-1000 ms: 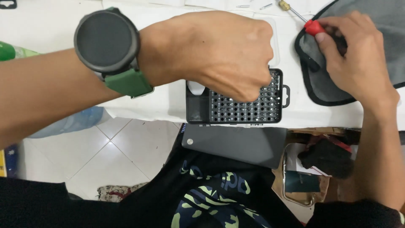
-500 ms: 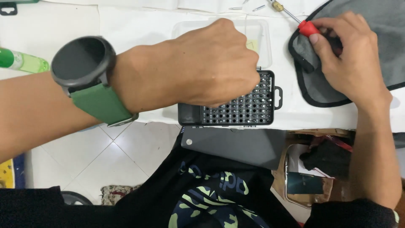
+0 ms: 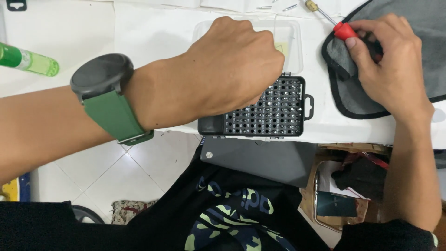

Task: The person uses a screwdriver to remove screws from a black screwdriver bit case and places them into a clear plastic container. They then pick up the screws from the container and place them back into the case, organizing them by size.

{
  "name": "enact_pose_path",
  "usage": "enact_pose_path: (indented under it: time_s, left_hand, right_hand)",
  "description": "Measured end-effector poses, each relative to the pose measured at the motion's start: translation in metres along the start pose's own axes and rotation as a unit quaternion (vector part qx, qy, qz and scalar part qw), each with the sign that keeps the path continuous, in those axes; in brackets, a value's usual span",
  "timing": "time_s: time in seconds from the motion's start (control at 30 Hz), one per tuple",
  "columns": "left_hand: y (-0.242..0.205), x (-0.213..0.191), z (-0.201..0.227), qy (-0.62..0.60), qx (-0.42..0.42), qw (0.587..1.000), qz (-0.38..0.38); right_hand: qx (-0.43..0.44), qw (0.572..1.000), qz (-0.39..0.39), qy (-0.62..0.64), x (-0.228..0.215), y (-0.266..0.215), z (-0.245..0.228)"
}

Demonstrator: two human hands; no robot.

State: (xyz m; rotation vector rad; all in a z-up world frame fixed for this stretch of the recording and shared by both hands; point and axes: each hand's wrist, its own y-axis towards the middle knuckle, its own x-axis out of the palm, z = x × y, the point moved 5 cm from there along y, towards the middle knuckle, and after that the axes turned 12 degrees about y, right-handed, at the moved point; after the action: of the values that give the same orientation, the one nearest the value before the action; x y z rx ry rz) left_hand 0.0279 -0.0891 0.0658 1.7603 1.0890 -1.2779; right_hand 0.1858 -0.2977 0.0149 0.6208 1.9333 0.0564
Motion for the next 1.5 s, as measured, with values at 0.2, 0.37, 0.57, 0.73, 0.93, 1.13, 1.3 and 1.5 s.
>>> enact_pose_path:
  time_s: [0.2, 0.37, 0.57, 0.73, 0.93, 1.13, 1.3, 1.5]
  left_hand:
    - [0.002, -0.007, 0.005, -0.006, -0.02, 0.999, -0.032]
    - [0.006, -0.009, 0.012, 0.022, -0.027, 0.999, -0.025]
    - [0.009, -0.01, 0.016, -0.009, -0.018, 0.995, -0.1]
    - [0.003, -0.011, 0.013, 0.024, -0.004, 0.999, -0.048]
    - [-0.008, -0.008, 0.002, 0.043, 0.028, 0.999, -0.012]
    - [-0.016, -0.002, -0.007, 0.034, 0.042, 0.998, -0.013]
    - [-0.017, 0.004, -0.009, -0.001, 0.035, 0.999, -0.023]
    - [-0.006, 0.004, -0.013, -0.033, 0.044, 0.996, -0.073]
  right_hand:
    - [0.0, 1.0, 0.001, 0.004, 0.0, 0.0, -0.001]
    - [-0.004, 1.0, 0.005, 0.023, -0.001, 0.0, -0.002]
    - [-0.005, 1.0, 0.006, 0.02, -0.001, 0.0, -0.003]
    - [-0.014, 1.0, 0.006, 0.02, -0.001, -0.001, -0.001]
    - [-0.01, 1.0, -0.001, -0.015, -0.009, 0.001, -0.015]
    - [-0.061, 0.995, -0.082, -0.013, -0.025, 0.006, -0.105]
    - [-0.056, 0.986, -0.146, -0.051, -0.013, 0.011, -0.118]
    - [-0.059, 0.988, -0.142, -0.027, -0.013, 0.021, -0.127]
